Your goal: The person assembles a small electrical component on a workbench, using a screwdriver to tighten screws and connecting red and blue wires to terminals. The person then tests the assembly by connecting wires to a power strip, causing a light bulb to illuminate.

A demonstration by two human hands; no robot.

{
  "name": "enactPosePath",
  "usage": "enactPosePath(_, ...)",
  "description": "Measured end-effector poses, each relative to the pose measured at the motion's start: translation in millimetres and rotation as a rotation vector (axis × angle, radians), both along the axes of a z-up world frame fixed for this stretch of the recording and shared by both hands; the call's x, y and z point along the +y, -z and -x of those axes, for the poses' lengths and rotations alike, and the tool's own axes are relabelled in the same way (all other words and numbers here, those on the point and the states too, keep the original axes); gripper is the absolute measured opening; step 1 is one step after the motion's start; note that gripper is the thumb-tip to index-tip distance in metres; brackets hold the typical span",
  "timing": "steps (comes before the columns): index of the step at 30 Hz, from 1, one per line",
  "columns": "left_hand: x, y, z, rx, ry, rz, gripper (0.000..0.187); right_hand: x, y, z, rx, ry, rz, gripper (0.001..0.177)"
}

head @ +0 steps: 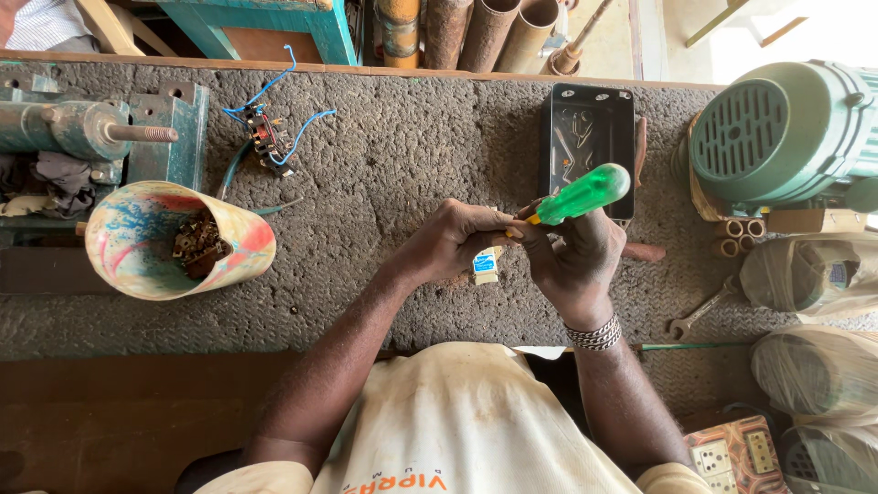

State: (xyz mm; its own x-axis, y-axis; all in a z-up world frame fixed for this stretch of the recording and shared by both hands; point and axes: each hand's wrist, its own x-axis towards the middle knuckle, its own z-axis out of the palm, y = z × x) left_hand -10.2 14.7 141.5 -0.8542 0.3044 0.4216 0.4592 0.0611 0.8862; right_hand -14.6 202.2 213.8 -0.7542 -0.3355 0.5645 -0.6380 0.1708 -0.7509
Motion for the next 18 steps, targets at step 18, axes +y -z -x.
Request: enactPosePath(18, -2, 13, 3, -0.020, 0.046, -0.019, 0.022, 0, -2, -3, 0.030, 0.067, -0.091, 0.025)
